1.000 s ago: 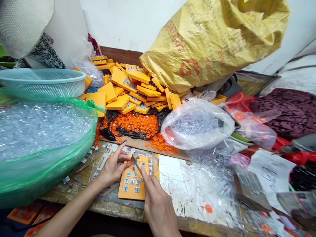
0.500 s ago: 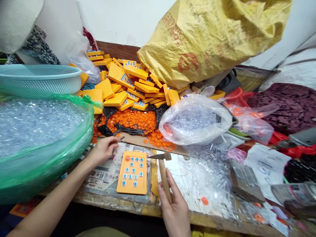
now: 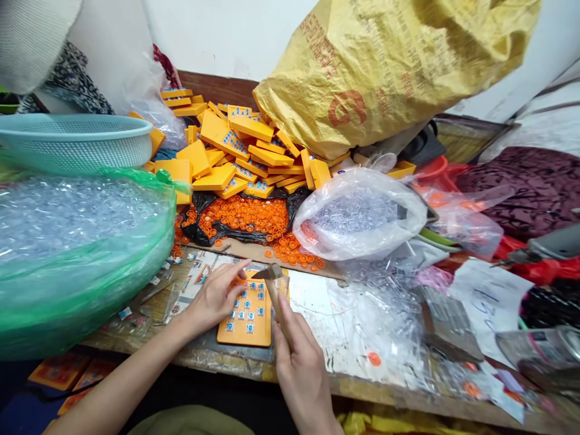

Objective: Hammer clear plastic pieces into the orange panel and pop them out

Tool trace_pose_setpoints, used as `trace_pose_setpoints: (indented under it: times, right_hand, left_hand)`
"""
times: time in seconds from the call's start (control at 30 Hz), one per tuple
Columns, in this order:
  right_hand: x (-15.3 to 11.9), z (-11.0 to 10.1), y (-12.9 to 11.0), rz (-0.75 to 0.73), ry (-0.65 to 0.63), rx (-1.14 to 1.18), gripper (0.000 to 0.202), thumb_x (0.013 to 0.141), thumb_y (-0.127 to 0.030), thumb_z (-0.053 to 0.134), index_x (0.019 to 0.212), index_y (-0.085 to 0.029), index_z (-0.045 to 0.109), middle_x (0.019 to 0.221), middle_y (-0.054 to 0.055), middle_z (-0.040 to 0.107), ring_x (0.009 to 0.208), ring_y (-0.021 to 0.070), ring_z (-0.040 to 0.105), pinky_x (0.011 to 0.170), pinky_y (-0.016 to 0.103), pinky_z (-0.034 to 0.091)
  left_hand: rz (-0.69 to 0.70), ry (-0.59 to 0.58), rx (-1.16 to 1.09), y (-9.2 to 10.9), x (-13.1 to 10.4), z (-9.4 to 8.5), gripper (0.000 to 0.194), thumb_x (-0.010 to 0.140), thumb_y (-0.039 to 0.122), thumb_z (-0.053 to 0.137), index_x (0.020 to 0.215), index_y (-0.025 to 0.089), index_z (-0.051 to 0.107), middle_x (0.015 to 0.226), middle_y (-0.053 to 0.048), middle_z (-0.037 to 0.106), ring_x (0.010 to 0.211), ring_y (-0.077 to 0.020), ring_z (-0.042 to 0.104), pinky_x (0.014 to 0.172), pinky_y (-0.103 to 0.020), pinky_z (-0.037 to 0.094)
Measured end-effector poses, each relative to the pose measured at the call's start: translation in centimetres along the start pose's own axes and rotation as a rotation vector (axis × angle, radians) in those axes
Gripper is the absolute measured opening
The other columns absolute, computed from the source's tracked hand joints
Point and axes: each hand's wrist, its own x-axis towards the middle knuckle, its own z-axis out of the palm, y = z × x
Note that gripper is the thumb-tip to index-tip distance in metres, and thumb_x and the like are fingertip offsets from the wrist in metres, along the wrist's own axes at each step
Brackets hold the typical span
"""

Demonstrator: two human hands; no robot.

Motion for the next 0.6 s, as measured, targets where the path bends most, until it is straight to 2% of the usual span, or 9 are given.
trace_pose_setpoints:
  times: [0.1,0.2,0.27,0.33,0.4,0.47,0.53,0.6]
  right_hand:
    - [0.9,0.0,-0.9,-0.185,0.047,-0.029,0.055,0.091,-0.015,0.05,0.141,-0.037,0.041,0.126,0.002,0.062,0.111,0.0166,0.062,0.093,0.028,0.05]
    - [1.3,0.2,-1.2,-0.188,-0.039,-0.11,0.053,0.093,-0.015,0.044,0.14,-0.037,0.042,0.109,0.003,0.068,0.093,0.0173,0.068,0.081,0.028,0.054]
    - [1.3,0.4,-0.9,-0.109,-0.142,-0.169,0.049,0.094,-0.017,0.04,0.139,-0.035,0.046,0.1,0.004,0.07,0.086,0.0187,0.069,0.074,0.029,0.056]
    - [1.2,0.7,-0.5,-0.036,-0.158,-0.143,0.046,0.094,-0.021,0.04,0.138,-0.034,0.048,0.107,0.005,0.069,0.095,0.0204,0.068,0.078,0.031,0.055]
    - [1.0,0.7,-0.1,0.036,-0.075,-0.035,0.044,0.093,-0.028,0.044,0.137,-0.032,0.049,0.122,0.005,0.065,0.112,0.0222,0.062,0.089,0.033,0.052]
    - [0.9,0.6,0.3,0.152,0.042,0.084,0.046,0.089,-0.037,0.052,0.134,-0.027,0.054,0.13,0.006,0.06,0.119,0.0248,0.057,0.096,0.036,0.048]
    - [0.7,0.3,0.5,0.321,0.123,0.176,0.055,0.082,-0.045,0.06,0.132,-0.022,0.056,0.129,0.008,0.061,0.116,0.028,0.058,0.097,0.04,0.048]
    - [0.5,0.0,0.5,0.475,0.158,0.245,0.066,0.076,-0.05,0.066,0.134,-0.021,0.054,0.121,0.008,0.066,0.106,0.0292,0.064,0.086,0.04,0.054]
  left_hand:
    - [-0.05,-0.023,-0.006,-0.3,0.6,1.1,0.047,0.082,0.011,0.051,0.129,0.008,0.049,0.091,-0.011,0.066,0.087,-0.0236,0.061,0.083,-0.04,0.051]
    - [-0.122,0.008,-0.057,-0.8,0.6,1.5,0.05,0.079,0.01,0.054,0.129,0.012,0.048,0.091,-0.008,0.067,0.087,-0.0224,0.062,0.083,-0.039,0.051]
    - [-0.168,0.025,-0.094,-0.9,0.5,1.6,0.053,0.077,0.008,0.056,0.129,0.015,0.048,0.089,-0.006,0.068,0.086,-0.0212,0.063,0.083,-0.038,0.051]
    - [-0.196,0.036,-0.116,-0.8,0.4,1.7,0.054,0.077,0.008,0.056,0.129,0.016,0.048,0.087,-0.005,0.069,0.085,-0.0198,0.064,0.084,-0.036,0.051]
    - [-0.204,0.036,-0.132,-0.7,0.3,1.5,0.055,0.077,0.01,0.058,0.13,0.017,0.047,0.086,-0.003,0.07,0.083,-0.0182,0.065,0.082,-0.034,0.052]
    - [-0.192,0.046,-0.072,-1.1,0.7,1.0,0.05,0.077,0.014,0.062,0.126,0.016,0.052,0.092,-0.005,0.071,0.084,-0.0173,0.066,0.081,-0.031,0.053]
    - [-0.182,0.086,0.054,-2.1,1.7,0.0,0.036,0.079,0.017,0.061,0.115,0.015,0.06,0.102,-0.008,0.07,0.093,-0.0191,0.064,0.086,-0.033,0.052]
    - [-0.189,0.132,0.174,-3.4,3.2,-1.2,0.02,0.083,0.016,0.055,0.098,0.013,0.067,0.105,-0.012,0.069,0.1,-0.0233,0.06,0.092,-0.038,0.049]
